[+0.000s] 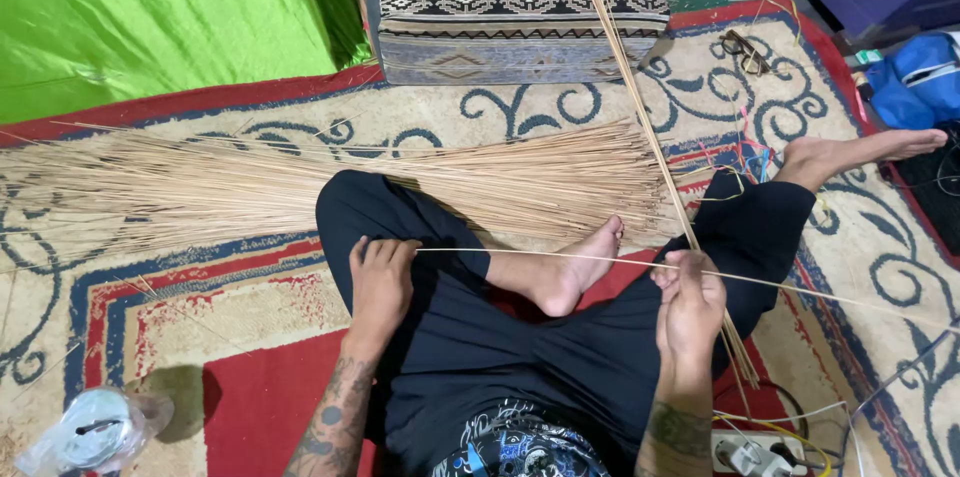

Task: Weaving thin wooden sticks into a mat by hand while sitting on the floor

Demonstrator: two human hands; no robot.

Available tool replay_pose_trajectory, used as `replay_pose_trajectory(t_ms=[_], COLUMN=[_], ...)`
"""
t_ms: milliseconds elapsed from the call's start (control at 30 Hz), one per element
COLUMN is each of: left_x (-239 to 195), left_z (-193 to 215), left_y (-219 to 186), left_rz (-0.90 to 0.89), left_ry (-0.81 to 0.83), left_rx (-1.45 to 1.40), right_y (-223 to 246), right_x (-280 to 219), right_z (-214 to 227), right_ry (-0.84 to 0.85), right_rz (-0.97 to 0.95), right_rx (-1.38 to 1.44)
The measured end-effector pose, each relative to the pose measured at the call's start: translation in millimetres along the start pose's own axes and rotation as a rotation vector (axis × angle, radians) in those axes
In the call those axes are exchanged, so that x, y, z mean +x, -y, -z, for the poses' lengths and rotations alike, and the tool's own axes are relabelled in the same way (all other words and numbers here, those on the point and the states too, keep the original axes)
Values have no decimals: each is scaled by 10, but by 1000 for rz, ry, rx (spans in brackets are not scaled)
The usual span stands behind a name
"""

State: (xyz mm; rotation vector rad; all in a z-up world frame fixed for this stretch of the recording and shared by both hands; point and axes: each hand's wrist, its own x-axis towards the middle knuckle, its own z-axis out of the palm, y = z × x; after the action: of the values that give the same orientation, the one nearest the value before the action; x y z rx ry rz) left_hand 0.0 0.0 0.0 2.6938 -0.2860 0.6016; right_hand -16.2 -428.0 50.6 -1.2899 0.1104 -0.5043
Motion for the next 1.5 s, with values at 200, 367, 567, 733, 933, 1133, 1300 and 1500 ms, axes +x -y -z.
replay_pose_trajectory(t_ms=[200, 367, 567, 733, 933, 1133, 1300, 1500], left_x=[147, 299, 226, 279, 279, 141, 54, -210], left_z=[116, 277, 114, 163, 3, -288, -369, 113], left_y=[-635, -881, -703, -941, -990, -643, 75, 1075], left_rz=[-156, -53, 723, 847, 868, 950, 1018, 1111], left_ry=[-52, -182, -327, -42, -20, -116, -357, -712], left_rx=[-220, -466, -1128, -1788, -1876, -2002, -2051, -1945], right_y=[-26, 46, -71, -30, 7, 24, 26, 217], right_x=[-391, -513, -438, -550, -682, -705, -591, -252], right_z=[-838, -1022, -854, -1097, -1192, -1168, -984, -461], right_ry=[197, 324, 201, 196, 273, 247, -53, -302], right_rz=[-112, -94, -97, -102, -51, -20, -11, 87], right_rx=[34, -108, -59, -44, -131, -92, 136, 248])
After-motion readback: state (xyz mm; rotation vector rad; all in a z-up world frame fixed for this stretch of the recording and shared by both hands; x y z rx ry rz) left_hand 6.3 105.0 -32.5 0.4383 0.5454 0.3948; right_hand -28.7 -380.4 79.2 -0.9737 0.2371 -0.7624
